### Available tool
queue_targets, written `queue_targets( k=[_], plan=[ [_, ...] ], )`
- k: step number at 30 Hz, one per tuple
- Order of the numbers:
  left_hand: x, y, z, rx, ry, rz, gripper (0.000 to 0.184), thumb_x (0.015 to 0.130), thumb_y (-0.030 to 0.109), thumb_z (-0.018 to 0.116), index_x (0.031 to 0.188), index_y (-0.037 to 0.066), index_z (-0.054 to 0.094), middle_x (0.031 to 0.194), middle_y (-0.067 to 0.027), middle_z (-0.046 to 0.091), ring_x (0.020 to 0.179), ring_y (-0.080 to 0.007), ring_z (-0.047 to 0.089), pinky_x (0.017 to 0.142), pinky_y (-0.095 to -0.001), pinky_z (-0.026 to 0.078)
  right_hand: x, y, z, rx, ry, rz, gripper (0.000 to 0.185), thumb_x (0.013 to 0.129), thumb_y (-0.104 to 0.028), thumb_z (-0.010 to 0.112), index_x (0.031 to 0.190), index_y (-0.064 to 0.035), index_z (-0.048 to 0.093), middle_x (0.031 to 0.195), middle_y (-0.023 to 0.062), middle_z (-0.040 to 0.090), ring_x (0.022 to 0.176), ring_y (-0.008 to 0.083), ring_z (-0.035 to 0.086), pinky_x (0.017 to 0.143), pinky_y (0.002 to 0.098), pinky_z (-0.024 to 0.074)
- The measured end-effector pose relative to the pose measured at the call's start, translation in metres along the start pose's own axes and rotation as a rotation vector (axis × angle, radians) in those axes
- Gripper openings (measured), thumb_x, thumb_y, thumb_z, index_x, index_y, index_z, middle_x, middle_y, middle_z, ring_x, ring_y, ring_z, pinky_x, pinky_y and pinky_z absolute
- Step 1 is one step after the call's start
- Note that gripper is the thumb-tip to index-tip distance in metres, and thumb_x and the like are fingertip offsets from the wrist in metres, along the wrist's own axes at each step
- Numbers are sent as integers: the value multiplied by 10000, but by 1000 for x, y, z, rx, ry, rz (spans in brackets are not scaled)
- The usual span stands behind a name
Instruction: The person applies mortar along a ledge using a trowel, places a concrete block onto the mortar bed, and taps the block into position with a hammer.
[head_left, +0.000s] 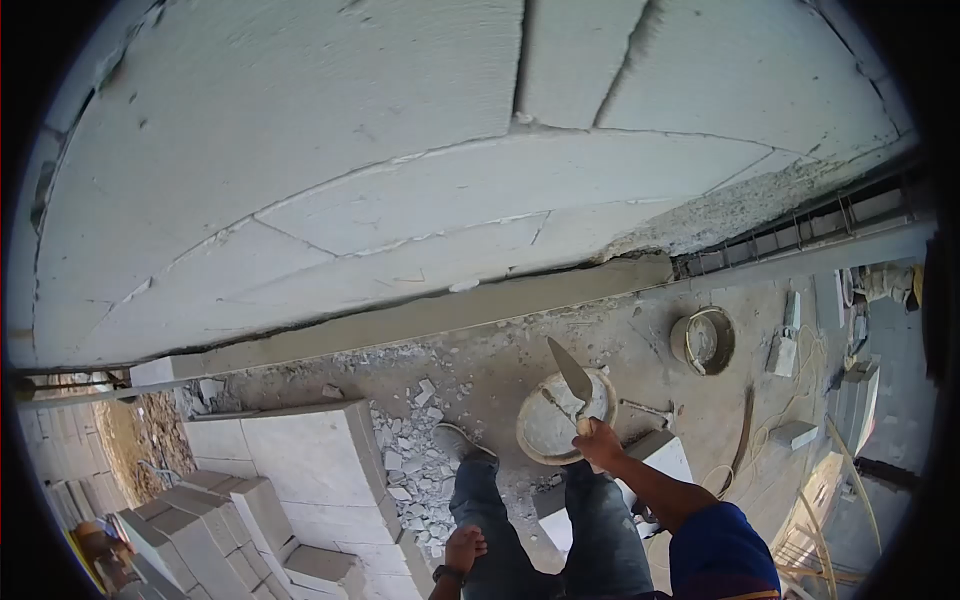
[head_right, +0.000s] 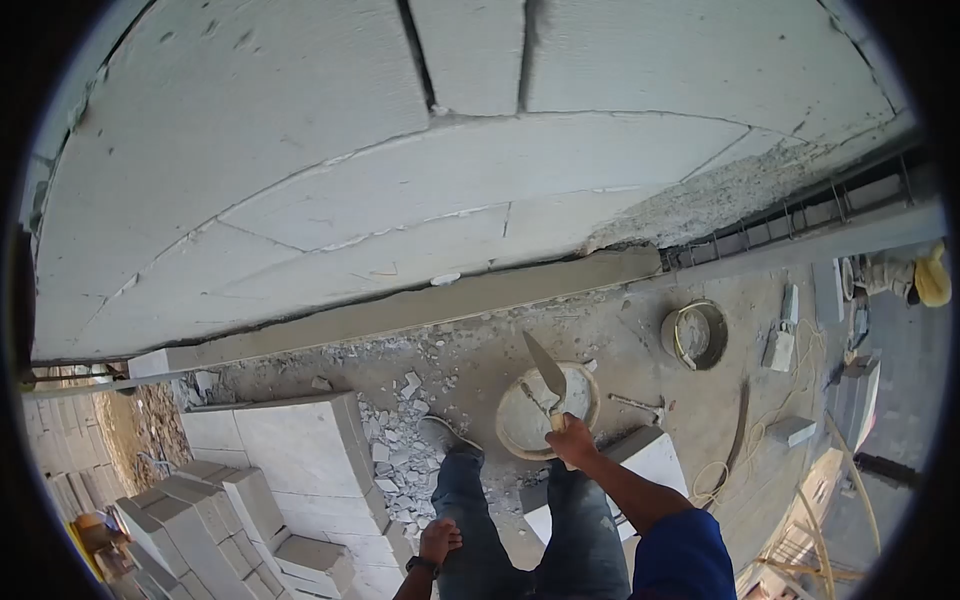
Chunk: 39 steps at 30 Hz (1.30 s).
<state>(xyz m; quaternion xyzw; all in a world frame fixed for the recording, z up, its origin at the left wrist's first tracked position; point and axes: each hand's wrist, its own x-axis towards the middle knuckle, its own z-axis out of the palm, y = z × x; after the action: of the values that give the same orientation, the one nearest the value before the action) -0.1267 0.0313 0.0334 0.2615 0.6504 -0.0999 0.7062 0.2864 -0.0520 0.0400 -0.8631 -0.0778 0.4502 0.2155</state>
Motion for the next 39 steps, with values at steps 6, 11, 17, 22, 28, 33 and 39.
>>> queue_targets(
  k=[6, 11, 17, 22, 28, 33, 39],
  plan=[
    [-6, -15, -100, -178, 260, 191, 247, 970, 246, 650, 1070, 20, 646, 884, -68, 693, 690, -132, 658, 614, -286, 544, 29, -93, 98, -365, -198, -264, 337, 742, -232, 726, 957, 12, 635, 811, 194, 674, 751, 349, 669, 726, 461, 520],
    [-17, -60, -130, -371, 347, -22, 285, 949, 270, 669, 1044, 1, 669, 856, -91, 695, 661, -157, 654, 582, -290, 541, 28, -187, 175, -626, -366, -447, 373, 761, -254, 710, 1008, 11, 622, 850, 237, 683, 815, 419, 679, 745, 486, 524],
    [-27, -119, -114, -408, 293, -184, 378, 924, 308, 705, 1096, -28, 697, 878, -121, 737, 700, -168, 695, 629, -311, 560, 33, -292, 279, -932, -557, -615, 412, 792, -273, 708, 1085, -2, 608, 942, 263, 695, 930, 439, 682, 807, 512, 534],
    [-22, -118, -92, -200, 327, -124, 456, 890, 439, 679, 1071, 24, 737, 1012, -166, 753, 925, -270, 731, 835, -378, 569, 38, -342, 350, -1098, -602, -737, 489, 801, -293, 728, 1169, -9, 577, 1024, 272, 701, 1012, 439, 677, 875, 513, 543],
    [-35, -60, -82, -106, 422, -162, 479, 866, 489, 660, 1074, 68, 753, 1066, -186, 745, 1033, -340, 705, 922, -416, 545, 81, -351, 422, -1171, -694, -817, 531, 817, -289, 722, 1231, -28, 515, 1045, 258, 707, 1031, 431, 677, 886, 521, 536],
    [-21, -72, -40, -516, 480, -168, 439, 894, 412, 683, 1077, 16, 734, 996, -196, 747, 935, -323, 725, 856, -419, 564, 108, -372, 451, -1170, -723, -866, 512, 823, -301, 709, 1215, -35, 517, 1045, 253, 707, 1030, 435, 677, 882, 523, 533],
    [-17, 88, -54, -45, 746, -49, 406, 882, 372, 674, 1097, 29, 706, 984, -184, 729, 928, -348, 704, 849, -447, 553, 133, -349, 419, -1073, -876, -785, 566, 837, -322, 705, 1276, -18, 520, 1091, 280, 686, 1050, 447, 666, 902, 526, 526]
  ],
)
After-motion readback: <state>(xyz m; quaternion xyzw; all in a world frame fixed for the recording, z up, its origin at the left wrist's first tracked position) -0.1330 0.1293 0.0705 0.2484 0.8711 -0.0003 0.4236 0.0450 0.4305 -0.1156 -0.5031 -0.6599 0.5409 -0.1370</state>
